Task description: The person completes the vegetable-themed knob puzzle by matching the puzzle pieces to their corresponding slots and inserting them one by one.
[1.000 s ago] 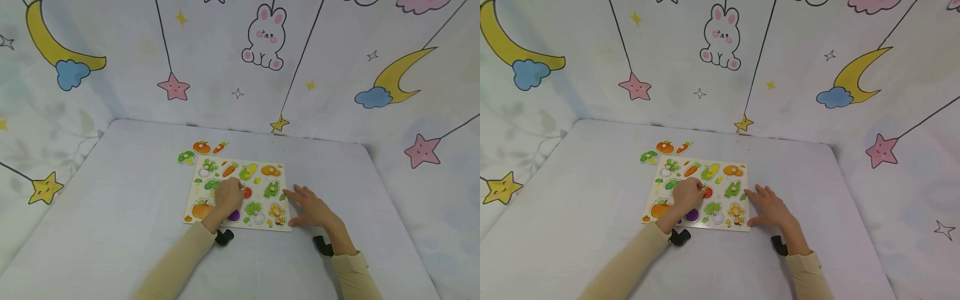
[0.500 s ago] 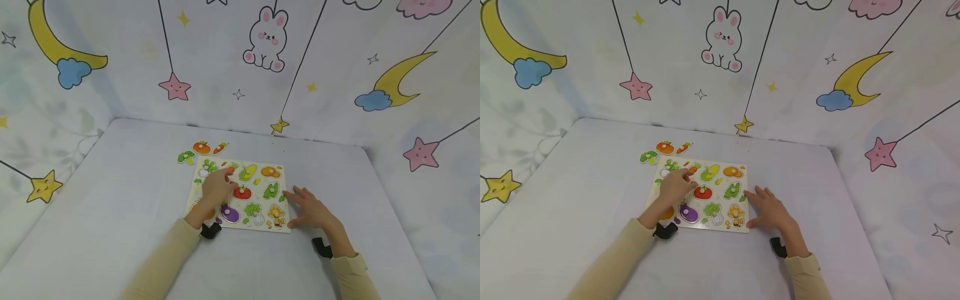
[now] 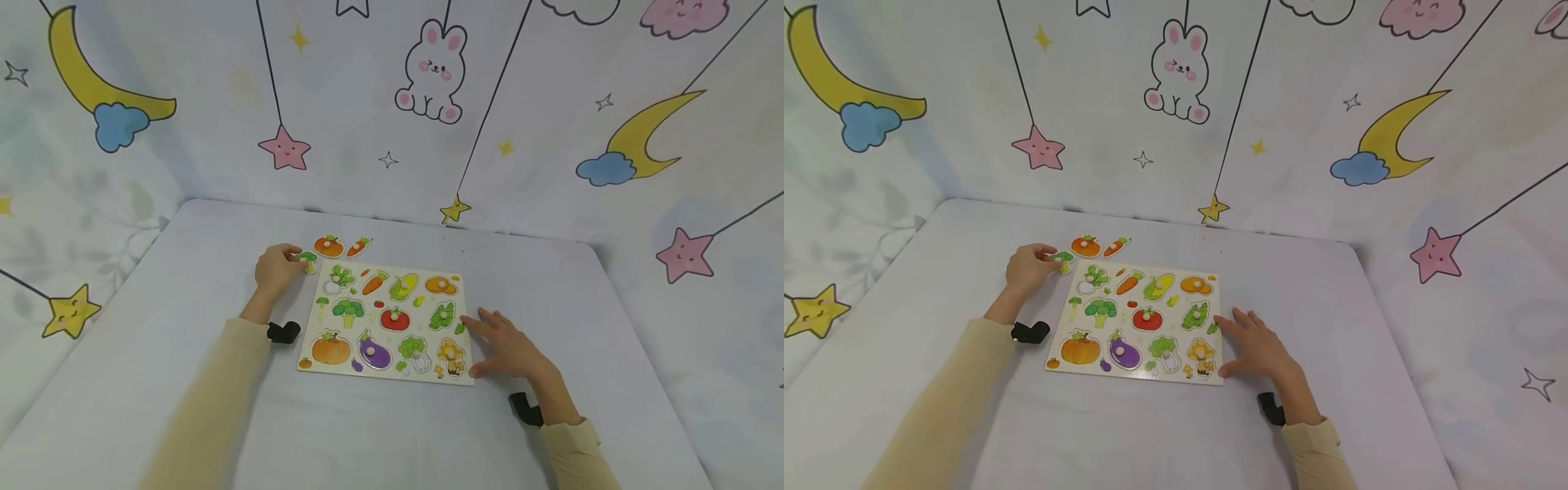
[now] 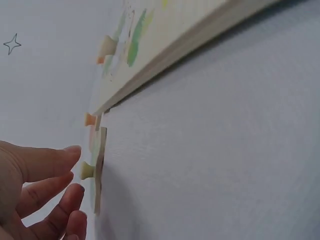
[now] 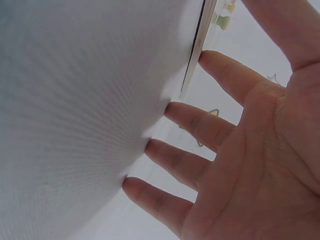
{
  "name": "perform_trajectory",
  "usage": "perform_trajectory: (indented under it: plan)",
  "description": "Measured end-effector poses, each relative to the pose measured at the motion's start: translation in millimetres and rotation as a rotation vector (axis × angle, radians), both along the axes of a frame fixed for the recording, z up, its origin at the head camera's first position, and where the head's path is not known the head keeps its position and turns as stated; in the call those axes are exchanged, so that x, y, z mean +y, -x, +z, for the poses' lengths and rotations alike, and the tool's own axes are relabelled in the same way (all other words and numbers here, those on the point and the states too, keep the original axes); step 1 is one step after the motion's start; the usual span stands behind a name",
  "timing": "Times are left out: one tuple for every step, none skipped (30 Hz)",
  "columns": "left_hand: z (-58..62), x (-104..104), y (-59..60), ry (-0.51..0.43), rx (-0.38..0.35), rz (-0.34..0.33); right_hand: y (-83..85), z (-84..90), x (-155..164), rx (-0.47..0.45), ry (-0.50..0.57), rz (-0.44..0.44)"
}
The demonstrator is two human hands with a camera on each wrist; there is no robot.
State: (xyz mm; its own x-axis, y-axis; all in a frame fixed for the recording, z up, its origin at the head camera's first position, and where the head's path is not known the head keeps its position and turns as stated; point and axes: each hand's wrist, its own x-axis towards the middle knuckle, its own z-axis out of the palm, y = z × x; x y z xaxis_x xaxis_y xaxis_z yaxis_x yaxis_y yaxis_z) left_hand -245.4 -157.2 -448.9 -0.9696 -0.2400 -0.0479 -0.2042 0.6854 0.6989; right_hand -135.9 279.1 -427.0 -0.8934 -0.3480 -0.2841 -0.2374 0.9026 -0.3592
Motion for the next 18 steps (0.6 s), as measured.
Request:
perform_trajectory:
  plan:
    - [-2.1,-1,1.7,-0.001,-0.010,0.001,-0.1,0.3,0,0.000,-0.001,-0.001]
    - [-3.8,-1,3.1,0.000,-0.019,0.007,-0.2,0.6,0,0.000,0.002,-0.001]
    - [-5.6,0,4.3,0.005,-0.027,0.014,-0.3,0.8,0,-0.001,0.002,-0.001]
    - [-7.3,0,4.8,0.008,-0.033,0.023,-0.6,0.7,0,-0.001,0.003,-0.002]
    - [-8.9,0,5.5,0.012,-0.039,0.030,-0.9,0.5,0,-0.002,0.003,-0.003]
    - [-9.9,1,6.0,0.016,-0.042,0.036,-1.1,0.5,-1,-0.002,0.003,-0.005]
    - [-10.5,2,6.4,0.016,-0.041,0.042,-1.3,0.4,-1,0.000,0.001,-0.006]
    - [-10.9,3,6.8,0.017,-0.039,0.050,-1.4,0.4,-1,0.002,-0.001,-0.008]
    - [-10.8,3,7.1,0.017,-0.036,0.057,-1.4,0.4,-1,0.005,-0.007,-0.009]
    - [-10.6,4,7.4,0.016,-0.033,0.061,-1.4,0.4,-1,0.005,-0.012,-0.012]
    - [-10.4,4,7.6,0.017,-0.032,0.063,-1.4,0.4,-1,0.009,-0.017,-0.011]
    - [-10.2,5,7.7,0.015,-0.030,0.064,-1.3,0.5,-1,0.013,-0.019,-0.011]
    - [-10.3,5,7.8,0.019,-0.030,0.064,-1.3,0.5,-1,0.017,-0.020,-0.009]
    - [-10.4,5,7.9,0.022,-0.030,0.065,-1.2,0.4,-1,0.019,-0.017,-0.009]
    - [-10.8,5,7.7,0.027,-0.032,0.063,-1.2,0.3,-1,0.019,-0.013,-0.008]
    - [-11.5,4,7.7,0.032,-0.034,0.063,-1.4,0.3,-1,0.018,-0.008,-0.008]
    - [-12.2,4,7.4,0.035,-0.037,0.062,-1.5,0.4,-1,0.017,-0.003,-0.006]
    - [-12.8,3,6.9,0.038,-0.039,0.061,-1.6,0.1,-1,0.013,-0.001,-0.006]
